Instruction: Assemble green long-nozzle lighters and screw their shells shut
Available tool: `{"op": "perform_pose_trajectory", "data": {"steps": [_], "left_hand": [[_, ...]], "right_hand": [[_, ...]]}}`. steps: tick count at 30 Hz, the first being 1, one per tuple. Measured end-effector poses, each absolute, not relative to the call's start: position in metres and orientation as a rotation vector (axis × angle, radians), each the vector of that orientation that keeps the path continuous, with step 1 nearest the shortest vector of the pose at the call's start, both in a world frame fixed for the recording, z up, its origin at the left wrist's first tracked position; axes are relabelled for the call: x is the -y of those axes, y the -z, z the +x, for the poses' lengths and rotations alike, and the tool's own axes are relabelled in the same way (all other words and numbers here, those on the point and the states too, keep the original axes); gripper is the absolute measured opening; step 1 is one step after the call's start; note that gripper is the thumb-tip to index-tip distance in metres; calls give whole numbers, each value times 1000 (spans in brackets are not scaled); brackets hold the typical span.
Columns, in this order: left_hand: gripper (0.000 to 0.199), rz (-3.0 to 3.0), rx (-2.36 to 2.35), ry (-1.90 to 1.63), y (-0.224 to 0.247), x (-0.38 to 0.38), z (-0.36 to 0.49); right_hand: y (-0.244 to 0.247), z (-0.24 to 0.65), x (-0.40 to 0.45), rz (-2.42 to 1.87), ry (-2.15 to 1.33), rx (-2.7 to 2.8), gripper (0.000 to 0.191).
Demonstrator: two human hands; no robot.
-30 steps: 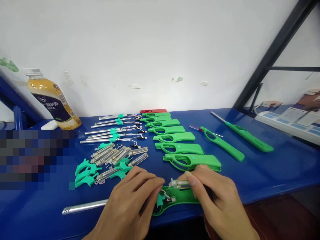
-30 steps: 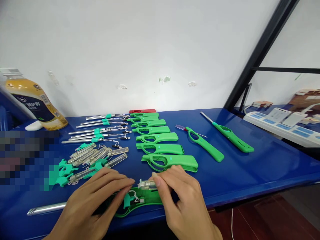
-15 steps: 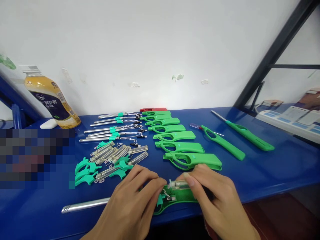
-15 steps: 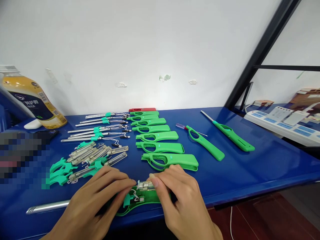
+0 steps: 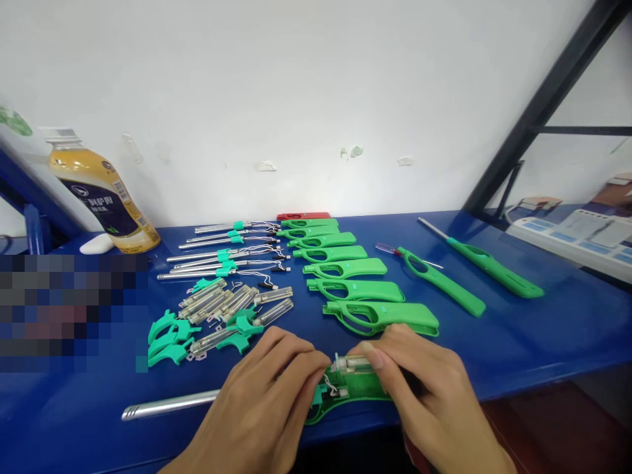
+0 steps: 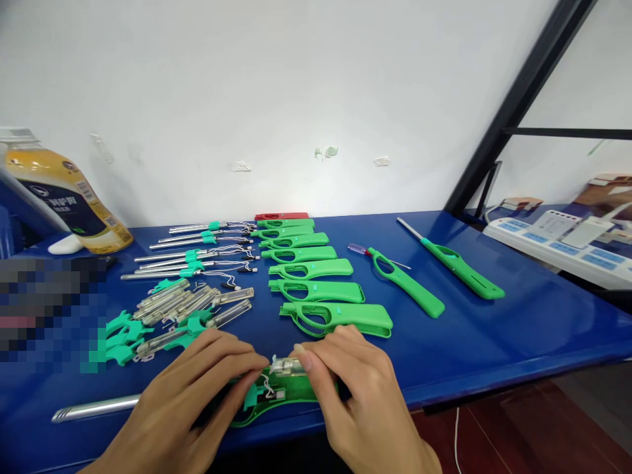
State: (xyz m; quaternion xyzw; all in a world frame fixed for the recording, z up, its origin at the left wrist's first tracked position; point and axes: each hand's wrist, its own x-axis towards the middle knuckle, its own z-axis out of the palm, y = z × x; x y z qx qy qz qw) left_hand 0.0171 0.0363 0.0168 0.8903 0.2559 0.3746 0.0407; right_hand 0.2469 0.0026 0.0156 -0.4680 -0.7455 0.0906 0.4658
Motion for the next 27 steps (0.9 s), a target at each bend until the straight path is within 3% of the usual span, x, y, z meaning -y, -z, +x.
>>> {"op": "perform_pose_trajectory", "data": {"steps": [27], "left_hand": [[20,2760,-919,-1067,-15,-35,19]], "right_hand": [[-17,247,-2,-1139,-205,1816,24]]}}
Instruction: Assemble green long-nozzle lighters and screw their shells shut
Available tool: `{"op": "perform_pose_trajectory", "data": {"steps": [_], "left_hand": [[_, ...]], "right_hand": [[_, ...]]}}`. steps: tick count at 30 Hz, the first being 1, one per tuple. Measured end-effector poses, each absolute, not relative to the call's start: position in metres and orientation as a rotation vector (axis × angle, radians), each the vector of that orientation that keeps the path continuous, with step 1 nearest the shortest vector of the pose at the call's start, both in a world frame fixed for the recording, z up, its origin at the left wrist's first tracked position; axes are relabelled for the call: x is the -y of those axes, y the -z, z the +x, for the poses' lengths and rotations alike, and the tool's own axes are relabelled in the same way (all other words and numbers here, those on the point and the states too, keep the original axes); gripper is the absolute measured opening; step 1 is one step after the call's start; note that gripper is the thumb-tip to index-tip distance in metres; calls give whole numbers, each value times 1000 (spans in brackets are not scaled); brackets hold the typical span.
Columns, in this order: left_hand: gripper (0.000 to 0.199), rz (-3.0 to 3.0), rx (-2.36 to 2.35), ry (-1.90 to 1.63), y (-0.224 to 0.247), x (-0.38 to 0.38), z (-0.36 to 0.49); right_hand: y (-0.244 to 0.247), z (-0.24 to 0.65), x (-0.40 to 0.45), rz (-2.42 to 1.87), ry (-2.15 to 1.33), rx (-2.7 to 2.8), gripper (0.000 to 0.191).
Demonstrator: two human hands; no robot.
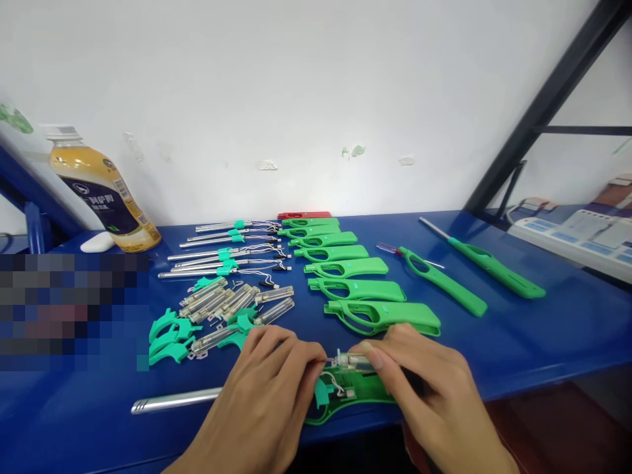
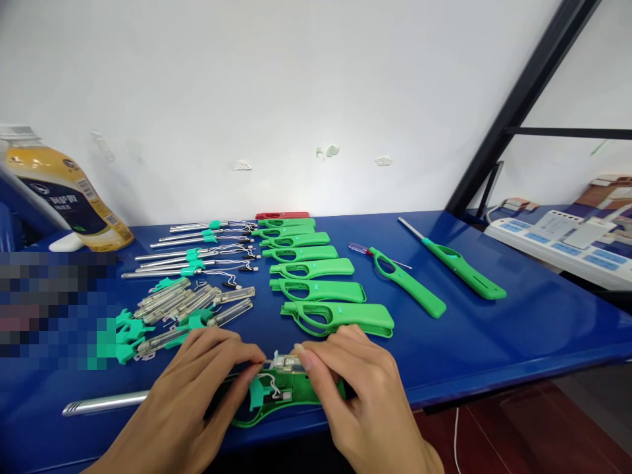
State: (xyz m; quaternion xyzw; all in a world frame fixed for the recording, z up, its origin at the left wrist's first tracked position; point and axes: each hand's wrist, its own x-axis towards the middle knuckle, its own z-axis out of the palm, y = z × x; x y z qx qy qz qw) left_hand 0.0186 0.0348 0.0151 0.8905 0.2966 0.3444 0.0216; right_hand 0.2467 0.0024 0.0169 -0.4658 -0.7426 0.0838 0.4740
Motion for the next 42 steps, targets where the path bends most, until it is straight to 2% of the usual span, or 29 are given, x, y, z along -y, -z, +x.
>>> {"op": "perform_pose_trajectory", "data": {"steps": [42], "left_hand": [[19,2745,-850,-1087,-18,-35,20]], "right_hand": [[-15,250,-3,-994,-174,1900,22]]}}
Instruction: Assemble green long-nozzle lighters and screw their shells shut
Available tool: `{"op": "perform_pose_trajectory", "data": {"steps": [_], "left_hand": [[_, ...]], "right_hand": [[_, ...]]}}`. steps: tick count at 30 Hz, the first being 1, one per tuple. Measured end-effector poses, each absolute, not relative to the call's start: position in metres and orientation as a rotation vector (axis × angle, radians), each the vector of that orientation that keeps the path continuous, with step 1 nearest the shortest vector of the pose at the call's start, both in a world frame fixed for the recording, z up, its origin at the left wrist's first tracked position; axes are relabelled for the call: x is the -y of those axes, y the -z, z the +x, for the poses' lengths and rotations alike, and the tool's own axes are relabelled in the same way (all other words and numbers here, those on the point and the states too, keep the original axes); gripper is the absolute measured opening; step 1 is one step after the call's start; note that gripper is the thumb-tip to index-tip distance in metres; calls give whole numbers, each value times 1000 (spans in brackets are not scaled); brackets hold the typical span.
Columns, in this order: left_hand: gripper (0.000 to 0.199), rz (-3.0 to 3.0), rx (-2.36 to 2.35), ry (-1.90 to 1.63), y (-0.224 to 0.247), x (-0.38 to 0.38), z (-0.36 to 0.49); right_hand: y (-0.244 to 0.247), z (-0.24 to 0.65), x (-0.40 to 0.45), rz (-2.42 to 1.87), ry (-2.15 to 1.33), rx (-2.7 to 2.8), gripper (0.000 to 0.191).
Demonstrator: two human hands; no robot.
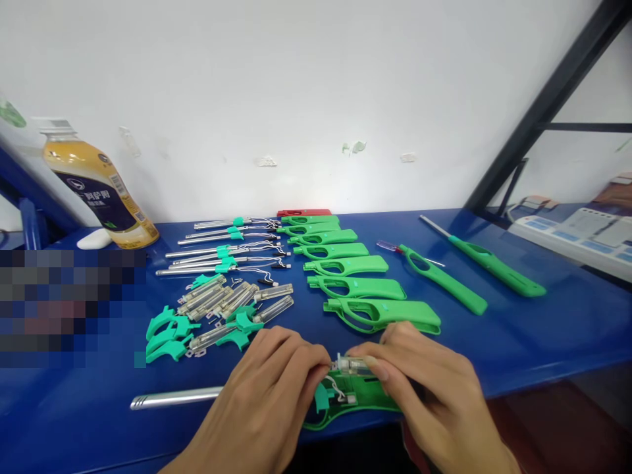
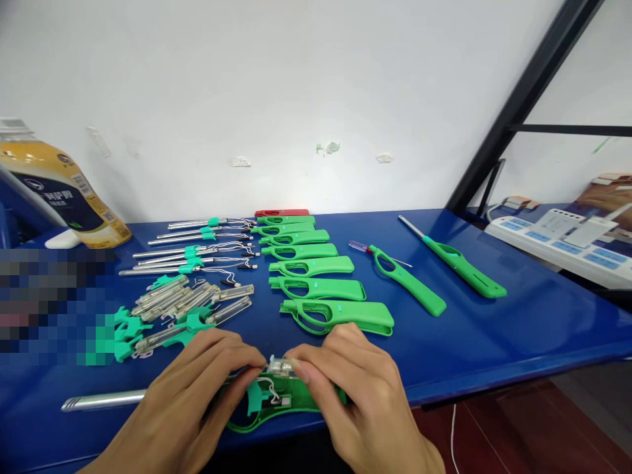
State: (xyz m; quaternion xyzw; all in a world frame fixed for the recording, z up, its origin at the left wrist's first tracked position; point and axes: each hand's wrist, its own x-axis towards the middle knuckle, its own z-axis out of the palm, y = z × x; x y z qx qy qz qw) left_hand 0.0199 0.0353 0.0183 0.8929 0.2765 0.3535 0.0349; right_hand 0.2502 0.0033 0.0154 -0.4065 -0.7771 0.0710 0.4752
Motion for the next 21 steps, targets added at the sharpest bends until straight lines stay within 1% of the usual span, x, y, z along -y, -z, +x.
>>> {"op": "perform_pose_trajectory", "data": {"steps": [15,21], "left_hand": [[20,2752,-777,-1112,-18,-32,20],[15,2718,-843,-1255,-16,-33,19]], "right_hand": [[-16,252,-2,-965,-209,1921,20],[-15,251,0,-992,-181,1876,22]]}}
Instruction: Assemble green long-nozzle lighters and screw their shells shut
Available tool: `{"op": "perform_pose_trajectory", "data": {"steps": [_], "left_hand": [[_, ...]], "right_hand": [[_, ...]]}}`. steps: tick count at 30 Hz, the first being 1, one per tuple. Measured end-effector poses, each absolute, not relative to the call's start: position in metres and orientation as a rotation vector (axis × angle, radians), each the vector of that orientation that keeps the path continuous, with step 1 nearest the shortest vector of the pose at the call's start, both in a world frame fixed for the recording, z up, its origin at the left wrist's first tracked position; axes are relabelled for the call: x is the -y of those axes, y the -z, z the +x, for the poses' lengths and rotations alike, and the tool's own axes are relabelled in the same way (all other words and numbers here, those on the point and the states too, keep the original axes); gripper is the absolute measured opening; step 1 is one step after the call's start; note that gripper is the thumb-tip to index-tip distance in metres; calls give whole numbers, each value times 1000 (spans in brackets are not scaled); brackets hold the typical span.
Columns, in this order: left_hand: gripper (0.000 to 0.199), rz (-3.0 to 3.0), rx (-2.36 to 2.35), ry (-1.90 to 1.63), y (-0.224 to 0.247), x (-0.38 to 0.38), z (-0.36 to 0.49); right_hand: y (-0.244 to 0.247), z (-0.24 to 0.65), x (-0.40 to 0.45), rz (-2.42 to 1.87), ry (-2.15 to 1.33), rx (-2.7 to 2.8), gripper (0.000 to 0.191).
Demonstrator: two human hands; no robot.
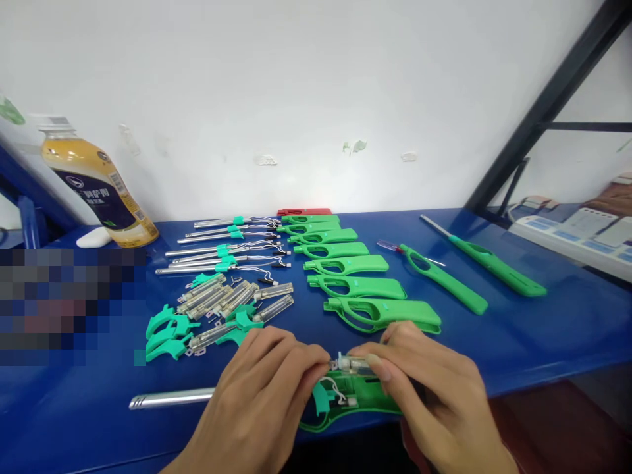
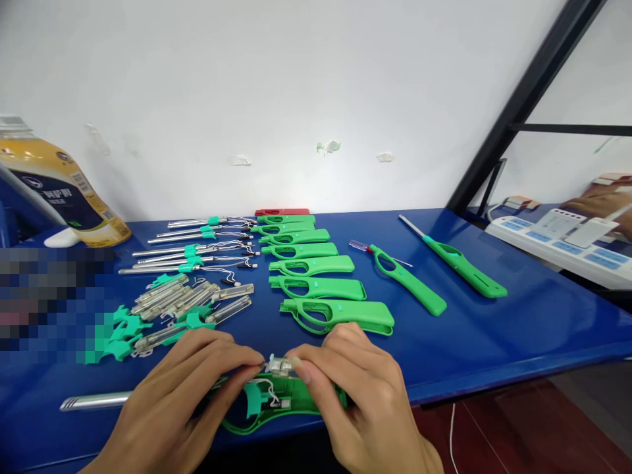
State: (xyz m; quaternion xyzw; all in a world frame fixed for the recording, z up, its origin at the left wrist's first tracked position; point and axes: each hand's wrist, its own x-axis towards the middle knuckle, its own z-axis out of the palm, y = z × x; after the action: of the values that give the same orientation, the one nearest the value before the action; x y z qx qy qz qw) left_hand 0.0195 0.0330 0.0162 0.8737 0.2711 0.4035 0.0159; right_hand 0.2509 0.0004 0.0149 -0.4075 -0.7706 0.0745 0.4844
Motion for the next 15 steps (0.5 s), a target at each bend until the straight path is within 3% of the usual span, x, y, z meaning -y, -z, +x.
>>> {"op": "perform_pose_trajectory", "data": {"steps": [15], "left_hand": [[19,2750,-800,-1214,-13,-31,20]], "right_hand": [[-16,251,-3,-918,-119,1955,20]]}}
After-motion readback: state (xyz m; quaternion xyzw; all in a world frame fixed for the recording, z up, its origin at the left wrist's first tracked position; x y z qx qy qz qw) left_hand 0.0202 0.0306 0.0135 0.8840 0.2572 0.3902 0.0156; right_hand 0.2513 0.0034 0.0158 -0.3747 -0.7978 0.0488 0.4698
